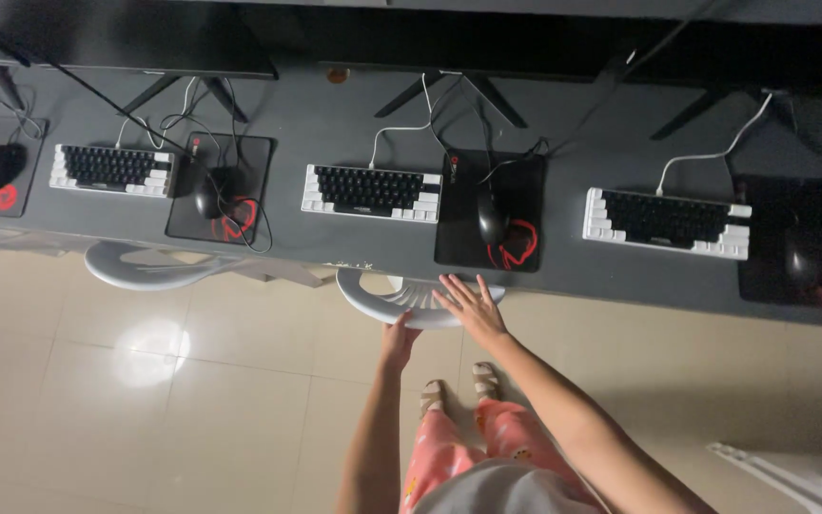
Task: The person wipes a white plastic chair with a cloth, then lifts and moves it to a different position in the room. This process is repeated for multiple chairs, involving wiping the seat and backrest before repositioning them near computer desks.
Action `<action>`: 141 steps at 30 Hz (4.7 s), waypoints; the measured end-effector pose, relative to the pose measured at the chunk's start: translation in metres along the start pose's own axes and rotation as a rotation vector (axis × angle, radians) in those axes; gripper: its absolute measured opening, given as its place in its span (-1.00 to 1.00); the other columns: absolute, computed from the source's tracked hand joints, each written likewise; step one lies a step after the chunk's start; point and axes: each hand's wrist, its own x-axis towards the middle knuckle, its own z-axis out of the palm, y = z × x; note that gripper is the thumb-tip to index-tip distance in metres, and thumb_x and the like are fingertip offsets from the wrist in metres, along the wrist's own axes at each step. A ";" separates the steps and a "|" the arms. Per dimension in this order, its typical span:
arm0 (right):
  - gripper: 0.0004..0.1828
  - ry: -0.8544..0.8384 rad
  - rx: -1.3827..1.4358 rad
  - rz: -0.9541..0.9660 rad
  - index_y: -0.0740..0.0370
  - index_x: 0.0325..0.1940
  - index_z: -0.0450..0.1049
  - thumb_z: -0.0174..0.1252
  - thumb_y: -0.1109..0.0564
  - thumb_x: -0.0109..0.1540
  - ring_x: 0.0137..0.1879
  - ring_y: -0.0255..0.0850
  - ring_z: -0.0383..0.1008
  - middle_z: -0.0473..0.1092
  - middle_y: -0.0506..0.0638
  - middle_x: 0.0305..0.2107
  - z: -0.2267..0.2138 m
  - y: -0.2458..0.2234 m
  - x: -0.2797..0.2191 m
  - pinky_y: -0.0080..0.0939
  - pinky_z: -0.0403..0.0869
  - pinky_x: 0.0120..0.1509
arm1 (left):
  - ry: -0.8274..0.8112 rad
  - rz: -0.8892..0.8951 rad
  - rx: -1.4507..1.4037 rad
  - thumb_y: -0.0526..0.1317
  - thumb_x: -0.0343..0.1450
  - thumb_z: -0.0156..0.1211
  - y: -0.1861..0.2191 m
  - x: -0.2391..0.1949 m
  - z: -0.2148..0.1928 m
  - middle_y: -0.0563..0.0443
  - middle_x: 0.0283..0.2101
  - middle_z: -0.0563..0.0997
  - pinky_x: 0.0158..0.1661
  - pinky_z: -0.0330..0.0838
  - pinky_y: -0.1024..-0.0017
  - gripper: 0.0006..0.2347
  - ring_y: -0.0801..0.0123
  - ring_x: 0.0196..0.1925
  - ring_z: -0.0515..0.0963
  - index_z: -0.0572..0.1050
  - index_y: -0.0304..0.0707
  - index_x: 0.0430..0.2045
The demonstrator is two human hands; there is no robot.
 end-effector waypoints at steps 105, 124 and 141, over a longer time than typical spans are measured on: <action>-0.59 1.259 1.587 1.265 0.14 0.02 0.53 0.32 -0.09 0.20 -0.12 -0.30 0.54 0.52 -0.07 -0.20 0.013 0.667 -0.691 -0.31 0.54 -0.04 | -0.971 0.083 1.196 -0.03 0.46 0.30 -0.675 -0.115 0.827 -0.12 -0.31 0.64 -0.36 0.50 0.34 -0.68 0.34 -0.35 0.59 0.47 -0.29 -0.12; -0.66 0.000 0.638 1.264 0.16 -0.09 0.65 0.10 -0.09 0.32 -0.11 0.05 0.58 0.59 0.18 -0.23 -0.084 0.653 -0.672 0.05 0.53 0.03 | -1.148 0.677 1.089 -0.37 0.45 0.20 -0.518 -0.232 0.802 -0.19 -0.33 0.57 -0.32 0.52 0.28 -0.92 0.13 -0.35 0.63 0.45 -0.38 -0.27; -0.05 1.028 0.987 0.988 0.27 0.52 0.09 0.38 0.16 0.12 0.29 -0.01 0.37 0.25 0.21 0.28 0.012 0.637 -0.552 -0.09 0.40 0.36 | -1.243 0.479 1.319 -0.42 0.43 0.17 -0.451 -0.216 0.751 -0.24 -0.33 0.62 -0.25 0.50 0.21 -0.90 0.03 -0.30 0.64 0.49 -0.37 -0.22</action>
